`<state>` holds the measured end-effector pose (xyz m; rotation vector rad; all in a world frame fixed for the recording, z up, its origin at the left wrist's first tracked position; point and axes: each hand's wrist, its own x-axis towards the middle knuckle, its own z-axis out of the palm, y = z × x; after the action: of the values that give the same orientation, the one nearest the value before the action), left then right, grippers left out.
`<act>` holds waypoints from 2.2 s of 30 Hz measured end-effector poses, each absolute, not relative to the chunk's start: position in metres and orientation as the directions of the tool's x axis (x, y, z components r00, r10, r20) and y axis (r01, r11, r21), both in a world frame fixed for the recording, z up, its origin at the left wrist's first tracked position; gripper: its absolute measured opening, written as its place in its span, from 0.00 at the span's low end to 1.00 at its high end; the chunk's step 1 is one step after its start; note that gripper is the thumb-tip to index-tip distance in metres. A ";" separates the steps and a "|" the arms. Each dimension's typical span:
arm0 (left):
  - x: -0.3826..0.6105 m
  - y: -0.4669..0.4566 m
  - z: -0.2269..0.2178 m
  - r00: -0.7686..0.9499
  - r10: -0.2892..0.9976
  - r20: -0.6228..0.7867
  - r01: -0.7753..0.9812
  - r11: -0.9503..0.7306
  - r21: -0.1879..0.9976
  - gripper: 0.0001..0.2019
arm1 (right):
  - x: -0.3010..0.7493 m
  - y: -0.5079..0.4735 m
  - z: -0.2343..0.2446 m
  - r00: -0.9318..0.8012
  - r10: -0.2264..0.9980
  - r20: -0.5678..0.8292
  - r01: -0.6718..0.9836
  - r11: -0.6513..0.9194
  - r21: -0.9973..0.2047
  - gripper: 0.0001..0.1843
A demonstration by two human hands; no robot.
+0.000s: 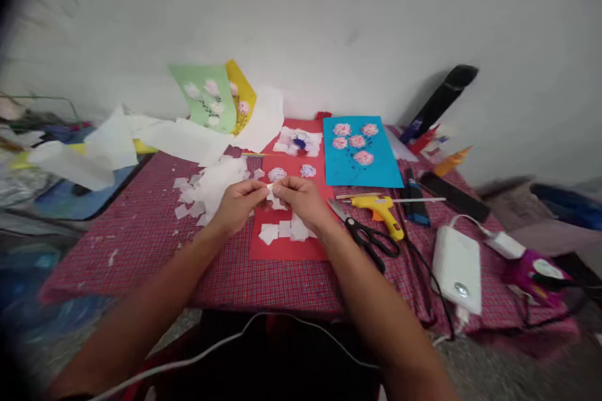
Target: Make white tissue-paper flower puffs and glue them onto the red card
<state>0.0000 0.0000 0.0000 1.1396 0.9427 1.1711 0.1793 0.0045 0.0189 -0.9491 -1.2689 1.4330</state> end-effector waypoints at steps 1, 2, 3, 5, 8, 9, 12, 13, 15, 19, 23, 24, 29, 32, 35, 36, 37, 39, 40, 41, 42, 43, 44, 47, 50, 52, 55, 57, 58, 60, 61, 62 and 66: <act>0.000 0.001 -0.001 0.169 0.985 0.018 -0.197 0.016 0.980 0.12 | 0.180 0.005 0.019 -0.232 0.972 0.038 -0.166 -0.001 -0.986 0.13; 0.000 0.002 -0.001 0.168 0.986 0.019 -0.201 0.015 0.979 0.12 | 0.180 0.005 0.019 -0.231 0.973 0.032 -0.173 -0.009 -0.985 0.13; 0.000 0.002 -0.002 0.163 0.986 0.019 -0.208 0.015 0.978 0.12 | 0.180 0.006 0.019 -0.229 0.973 0.024 -0.181 -0.018 -0.983 0.13; 0.001 0.003 -0.001 0.145 0.989 0.019 -0.227 0.014 0.974 0.11 | 0.181 0.006 0.019 -0.223 0.975 0.002 -0.202 -0.044 -0.978 0.13; 0.003 0.002 0.003 0.094 0.996 0.008 -0.268 0.018 0.963 0.11 | 0.182 0.006 0.020 -0.210 0.977 -0.032 -0.232 -0.082 -0.969 0.12; 0.004 0.002 0.005 0.076 0.997 -0.001 -0.282 0.023 0.959 0.11 | 0.182 0.006 0.020 -0.202 0.978 -0.041 -0.235 -0.089 -0.968 0.11; 0.006 0.002 0.009 0.015 0.999 -0.029 -0.310 0.032 0.950 0.13 | 0.184 0.006 0.020 -0.155 0.986 -0.067 -0.242 -0.104 -0.965 0.09; 0.007 0.002 0.010 -0.003 0.999 -0.035 -0.316 0.032 0.948 0.13 | 0.185 0.006 0.020 -0.133 0.988 -0.076 -0.246 -0.107 -0.963 0.08; 0.007 0.002 0.012 -0.036 0.998 -0.041 -0.332 0.027 0.943 0.13 | 0.186 0.007 0.020 -0.087 0.993 -0.084 -0.255 -0.104 -0.961 0.07; 0.006 0.004 0.012 -0.074 0.996 -0.052 -0.356 0.023 0.934 0.13 | 0.186 0.009 0.021 -0.009 0.998 -0.063 -0.260 -0.063 -0.964 0.08; 0.004 0.004 0.011 -0.092 0.994 -0.059 -0.376 0.020 0.926 0.13 | 0.187 0.010 0.022 0.079 0.996 -0.047 -0.205 -0.030 -0.978 0.08; 0.004 0.005 0.010 -0.100 0.993 -0.060 -0.379 0.018 0.925 0.13 | 0.187 0.010 0.022 0.097 0.995 -0.036 -0.173 -0.019 -0.985 0.07; 0.004 0.005 0.010 -0.123 0.991 -0.054 -0.373 0.004 0.928 0.12 | 0.188 0.011 0.019 0.115 0.992 0.056 0.022 0.054 -0.998 0.05; 0.005 0.005 0.010 -0.120 0.991 -0.054 -0.375 0.005 0.927 0.12 | 0.188 0.012 0.014 0.064 0.995 0.078 0.076 0.073 -0.994 0.04; 0.005 0.006 0.009 -0.116 0.992 -0.052 -0.380 0.004 0.925 0.13 | 0.188 0.014 0.010 0.029 0.997 0.078 0.071 0.076 -0.995 0.04; 0.005 0.006 0.009 -0.115 0.992 -0.052 -0.382 0.004 0.924 0.13 | 0.188 0.014 0.009 0.017 0.997 0.076 0.065 0.075 -0.995 0.04; 0.005 0.005 0.009 -0.114 0.992 -0.053 -0.383 0.005 0.924 0.13 | 0.188 0.014 0.009 0.005 0.997 0.074 0.062 0.074 -0.995 0.04; 0.006 0.005 0.010 -0.113 0.992 -0.053 -0.382 0.006 0.924 0.13 | 0.189 0.015 0.008 -0.020 0.997 0.069 0.077 0.070 -0.995 0.04; 0.006 0.005 0.010 -0.112 0.992 -0.055 -0.380 0.008 0.925 0.13 | 0.190 0.016 0.007 -0.032 0.997 0.066 0.105 0.069 -0.992 0.03; 0.006 0.005 0.011 -0.111 0.992 -0.057 -0.377 0.011 0.926 0.13 | 0.191 0.016 0.006 -0.042 0.997 0.065 0.161 0.071 -0.984 0.02; 0.006 0.004 0.011 -0.111 0.992 -0.060 -0.374 0.014 0.927 0.13 | 0.192 0.017 0.005 -0.042 0.996 0.074 0.247 0.082 -0.966 0.02; 0.006 0.004 0.012 -0.113 0.992 -0.064 -0.373 0.017 0.928 0.13 | 0.194 0.017 0.004 -0.031 0.995 0.098 0.354 0.103 -0.929 0.02; 0.006 0.004 0.012 -0.113 0.991 -0.067 -0.372 0.020 0.928 0.13 | 0.195 0.018 0.003 -0.013 0.990 0.142 0.467 0.131 -0.874 0.02; 0.006 0.004 0.011 -0.097 0.993 -0.067 -0.371 0.027 0.928 0.14 | 0.197 0.019 0.001 0.020 0.950 0.312 0.657 0.222 -0.720 0.06; 0.006 0.005 0.009 -0.068 0.995 -0.067 -0.358 0.038 0.933 0.13 | 0.193 0.014 0.004 -0.004 0.925 0.379 0.601 0.306 -0.739 0.05; 0.006 0.005 0.007 -0.047 0.997 -0.069 -0.329 0.050 0.943 0.13 | 0.188 0.009 0.007 -0.037 0.911 0.410 0.537 0.364 -0.761 0.04; 0.007 0.004 0.003 -0.006 0.999 -0.033 -0.239 0.030 0.970 0.11 | 0.180 0.000 0.012 -0.120 0.884 0.453 0.484 0.450 -0.750 0.02; 0.007 0.003 0.000 0.014 1.000 0.025 -0.162 -0.022 0.987 0.10 | 0.176 -0.004 0.013 -0.159 0.876 0.456 0.477 0.472 -0.741 0.03; 0.007 0.003 -0.001 0.018 0.998 0.053 -0.125 -0.050 0.991 0.10 | 0.175 -0.005 0.012 -0.168 0.876 0.453 0.474 0.474 -0.742 0.03; 0.006 0.002 -0.002 0.027 0.995 0.093 -0.074 -0.091 0.993 0.09 | 0.174 -0.005 0.011 -0.176 0.880 0.441 0.461 0.469 -0.753 0.03; 0.006 0.001 -0.003 0.033 0.994 0.102 -0.064 -0.099 0.993 0.09 | 0.174 -0.005 0.010 -0.175 0.883 0.435 0.453 0.464 -0.761 0.03; 0.006 0.001 -0.003 0.040 0.994 0.105 -0.061 -0.103 0.993 0.10 | 0.174 -0.004 0.009 -0.175 0.886 0.429 0.446 0.460 -0.768 0.03; 0.006 0.000 -0.002 0.063 0.990 0.125 -0.023 -0.123 0.992 0.09 | 0.173 -0.004 0.010 -0.176 0.892 0.416 0.413 0.451 -0.792 0.04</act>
<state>0.0056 -0.0001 -0.0020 1.3151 1.0863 1.2607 0.1735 -0.0041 0.0097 -1.1179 -1.7765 0.6500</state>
